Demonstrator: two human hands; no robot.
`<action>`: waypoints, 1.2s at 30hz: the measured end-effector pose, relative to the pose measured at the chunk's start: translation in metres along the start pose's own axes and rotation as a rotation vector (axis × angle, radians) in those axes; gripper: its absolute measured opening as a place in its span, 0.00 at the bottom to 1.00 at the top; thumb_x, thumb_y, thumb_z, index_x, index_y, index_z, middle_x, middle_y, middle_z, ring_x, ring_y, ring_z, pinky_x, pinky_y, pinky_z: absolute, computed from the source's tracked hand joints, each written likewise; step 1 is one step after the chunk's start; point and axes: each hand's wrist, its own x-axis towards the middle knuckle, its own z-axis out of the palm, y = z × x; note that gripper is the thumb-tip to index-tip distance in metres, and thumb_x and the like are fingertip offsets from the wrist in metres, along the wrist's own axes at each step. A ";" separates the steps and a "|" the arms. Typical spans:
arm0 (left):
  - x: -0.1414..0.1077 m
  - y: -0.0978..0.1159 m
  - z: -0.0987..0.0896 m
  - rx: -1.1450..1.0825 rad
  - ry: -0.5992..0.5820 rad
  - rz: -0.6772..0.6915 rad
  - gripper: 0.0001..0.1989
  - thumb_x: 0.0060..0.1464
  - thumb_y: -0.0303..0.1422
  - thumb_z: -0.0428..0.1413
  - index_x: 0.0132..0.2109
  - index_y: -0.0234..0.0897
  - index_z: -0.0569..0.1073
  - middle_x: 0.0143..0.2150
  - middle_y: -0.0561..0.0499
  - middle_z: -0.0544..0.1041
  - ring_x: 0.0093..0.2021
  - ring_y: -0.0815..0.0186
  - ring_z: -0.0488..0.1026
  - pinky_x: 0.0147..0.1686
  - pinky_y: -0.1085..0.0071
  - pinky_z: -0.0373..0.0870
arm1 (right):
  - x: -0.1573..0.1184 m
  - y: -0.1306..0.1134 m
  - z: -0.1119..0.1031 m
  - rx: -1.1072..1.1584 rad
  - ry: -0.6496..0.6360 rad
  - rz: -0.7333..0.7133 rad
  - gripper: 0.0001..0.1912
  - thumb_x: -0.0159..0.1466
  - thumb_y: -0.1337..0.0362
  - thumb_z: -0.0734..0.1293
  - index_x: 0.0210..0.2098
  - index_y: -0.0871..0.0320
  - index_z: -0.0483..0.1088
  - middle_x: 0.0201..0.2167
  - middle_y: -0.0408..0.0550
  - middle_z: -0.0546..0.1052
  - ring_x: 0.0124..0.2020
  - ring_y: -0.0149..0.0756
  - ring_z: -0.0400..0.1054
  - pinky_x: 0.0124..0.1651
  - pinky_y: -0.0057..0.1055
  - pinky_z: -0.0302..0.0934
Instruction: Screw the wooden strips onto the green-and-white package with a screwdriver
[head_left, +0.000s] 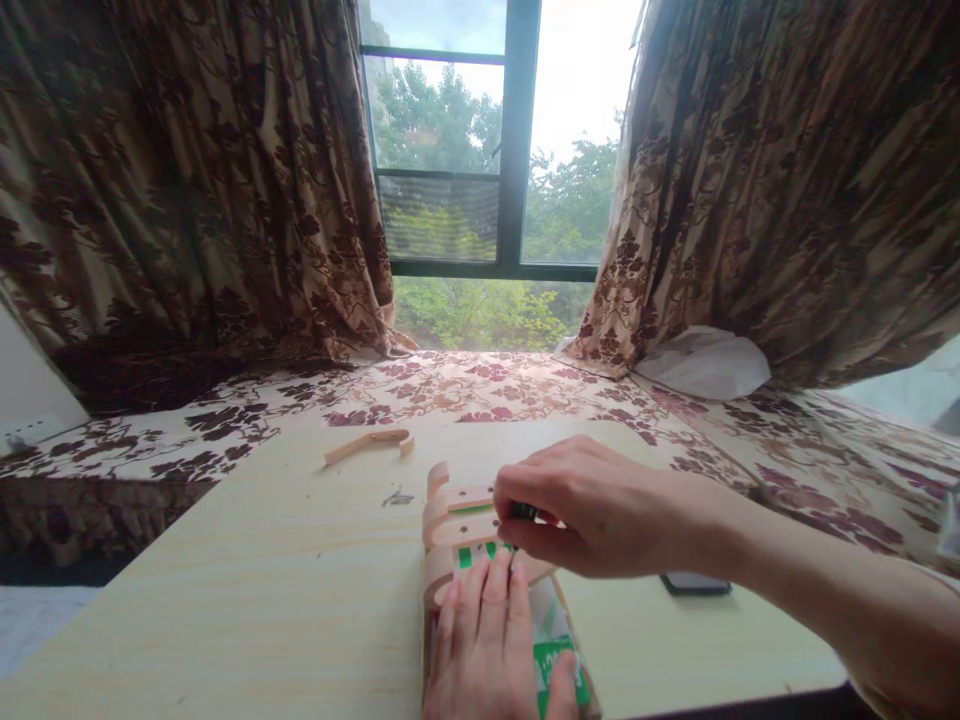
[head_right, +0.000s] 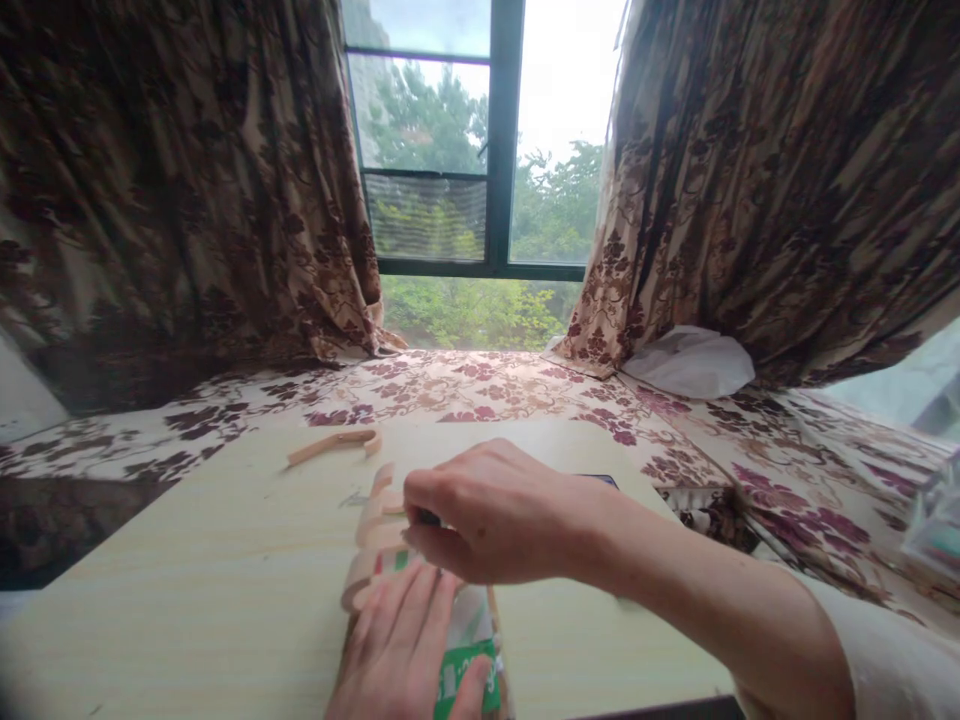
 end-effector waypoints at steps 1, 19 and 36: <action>0.000 0.001 -0.001 -0.010 -0.014 -0.006 0.26 0.53 0.49 0.48 0.48 0.33 0.73 0.47 0.45 0.76 0.49 0.58 0.69 0.49 0.61 0.59 | 0.001 0.000 -0.001 -0.020 -0.003 0.011 0.05 0.62 0.68 0.59 0.32 0.58 0.67 0.25 0.43 0.73 0.23 0.27 0.59 0.27 0.26 0.46; -0.001 0.006 -0.009 -0.066 -0.154 -0.064 0.30 0.54 0.47 0.50 0.56 0.30 0.66 0.56 0.45 0.70 0.55 0.56 0.67 0.53 0.60 0.59 | 0.018 0.006 -0.002 -0.133 -0.048 0.215 0.09 0.62 0.59 0.61 0.33 0.58 0.69 0.25 0.45 0.73 0.24 0.30 0.61 0.25 0.27 0.45; 0.002 0.008 -0.013 -0.114 -0.130 -0.109 0.28 0.54 0.46 0.50 0.55 0.31 0.67 0.55 0.44 0.71 0.54 0.57 0.68 0.51 0.60 0.65 | 0.021 -0.004 -0.020 -0.224 -0.211 0.116 0.10 0.61 0.61 0.61 0.36 0.57 0.73 0.29 0.48 0.77 0.28 0.34 0.67 0.25 0.28 0.47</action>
